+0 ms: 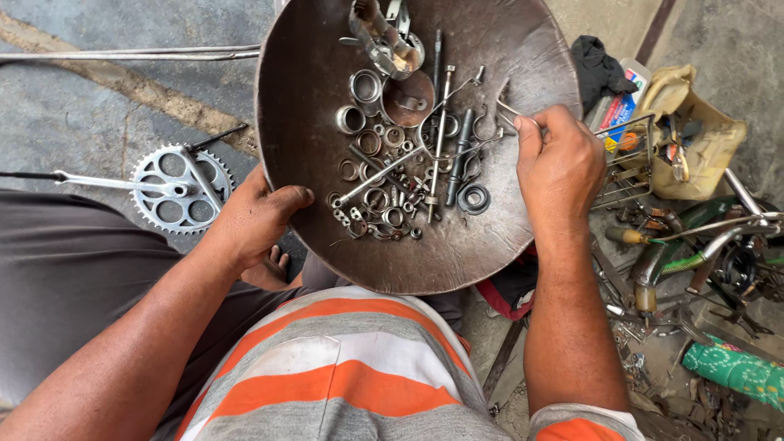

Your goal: The person sits on the floor and sorts through a large metal bowl filled with various small metal parts, including washers, nuts, and bolts. They pick up individual items, examine them, and place them back into the bowl or on the floor.

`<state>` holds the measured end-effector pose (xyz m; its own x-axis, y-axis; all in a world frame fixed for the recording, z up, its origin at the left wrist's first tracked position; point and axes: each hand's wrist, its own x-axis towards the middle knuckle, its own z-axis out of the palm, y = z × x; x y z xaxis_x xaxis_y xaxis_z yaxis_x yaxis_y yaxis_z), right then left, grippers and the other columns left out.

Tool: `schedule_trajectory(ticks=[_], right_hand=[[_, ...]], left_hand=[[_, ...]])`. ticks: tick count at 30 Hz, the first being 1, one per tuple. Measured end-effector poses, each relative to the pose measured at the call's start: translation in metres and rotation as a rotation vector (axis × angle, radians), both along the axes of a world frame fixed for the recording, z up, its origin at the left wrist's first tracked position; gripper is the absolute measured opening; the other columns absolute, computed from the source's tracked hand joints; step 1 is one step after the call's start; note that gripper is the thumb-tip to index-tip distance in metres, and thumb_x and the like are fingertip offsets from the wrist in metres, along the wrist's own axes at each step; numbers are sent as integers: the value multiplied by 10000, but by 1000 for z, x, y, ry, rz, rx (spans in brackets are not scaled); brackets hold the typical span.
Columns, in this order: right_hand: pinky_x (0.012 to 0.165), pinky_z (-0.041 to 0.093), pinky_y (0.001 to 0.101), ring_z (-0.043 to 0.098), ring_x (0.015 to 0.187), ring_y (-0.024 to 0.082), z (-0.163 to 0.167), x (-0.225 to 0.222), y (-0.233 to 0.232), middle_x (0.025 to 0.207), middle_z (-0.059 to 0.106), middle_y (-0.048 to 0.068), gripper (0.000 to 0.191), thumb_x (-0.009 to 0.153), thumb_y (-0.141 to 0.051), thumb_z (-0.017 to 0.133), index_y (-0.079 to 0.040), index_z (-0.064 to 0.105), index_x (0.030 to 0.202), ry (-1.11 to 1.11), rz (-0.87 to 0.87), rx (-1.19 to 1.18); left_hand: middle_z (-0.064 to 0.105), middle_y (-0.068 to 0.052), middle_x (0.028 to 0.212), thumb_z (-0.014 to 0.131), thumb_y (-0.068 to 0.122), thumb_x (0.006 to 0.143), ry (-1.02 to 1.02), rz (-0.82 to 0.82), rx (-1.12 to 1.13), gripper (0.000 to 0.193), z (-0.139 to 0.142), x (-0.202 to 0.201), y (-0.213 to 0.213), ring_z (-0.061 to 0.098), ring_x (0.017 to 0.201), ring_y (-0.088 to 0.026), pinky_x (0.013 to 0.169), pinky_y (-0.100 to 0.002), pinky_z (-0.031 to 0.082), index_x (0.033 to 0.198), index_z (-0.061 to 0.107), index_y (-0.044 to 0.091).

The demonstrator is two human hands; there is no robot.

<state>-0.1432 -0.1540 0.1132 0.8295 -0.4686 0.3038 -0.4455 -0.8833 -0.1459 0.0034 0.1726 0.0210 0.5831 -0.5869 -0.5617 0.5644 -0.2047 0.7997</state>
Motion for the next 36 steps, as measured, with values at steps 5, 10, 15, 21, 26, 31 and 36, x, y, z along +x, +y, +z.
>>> schedule_trajectory(ticks=[5,10,15,21,26,31,36], right_hand=[[635,477,467,656,684,347,-2,3,-11,769,681,152,131,1001,-199,809,-80,760,977,7,-95,134],[731,539,450,702,848,358,-4,6,-11,941,738,139,89,967,-140,790,-77,761,1022,-38,57,8],[718,530,462,707,826,348,-6,14,-8,887,736,129,88,947,-127,793,-89,758,1018,24,23,30],[676,523,450,700,789,320,-2,23,3,844,719,117,128,917,-108,805,-97,759,1037,20,55,18],[618,475,419,630,644,263,8,20,13,704,627,97,129,925,-130,812,-101,767,1042,60,44,175],[565,468,396,585,568,226,20,9,23,658,596,68,140,905,-161,816,-116,779,1032,142,50,298],[570,457,402,562,558,245,25,-3,29,647,573,87,151,906,-160,807,-129,787,1052,224,20,327]], left_hand=[[710,-96,1101,632,57,872,37,20,-23,404,-1,0,1,651,979,-186,902,-329,524,1272,604,6],[712,-100,1108,630,86,874,35,-21,71,403,3,2,3,663,1004,-182,932,-323,521,1271,598,23],[704,-112,1115,628,83,870,38,-14,32,414,4,3,2,651,1009,-193,934,-330,516,1275,593,8],[707,-113,1125,620,75,863,26,-14,15,425,1,3,3,653,1018,-196,943,-328,513,1281,591,2],[701,-127,1131,626,68,858,47,12,7,443,1,3,3,659,1026,-210,953,-335,521,1292,586,-7],[712,-123,1154,625,64,854,30,7,24,451,2,3,2,670,1048,-207,968,-326,520,1299,584,6],[702,-128,1173,621,61,865,7,-2,-13,450,4,2,3,653,1056,-217,974,-335,509,1309,587,-9]])
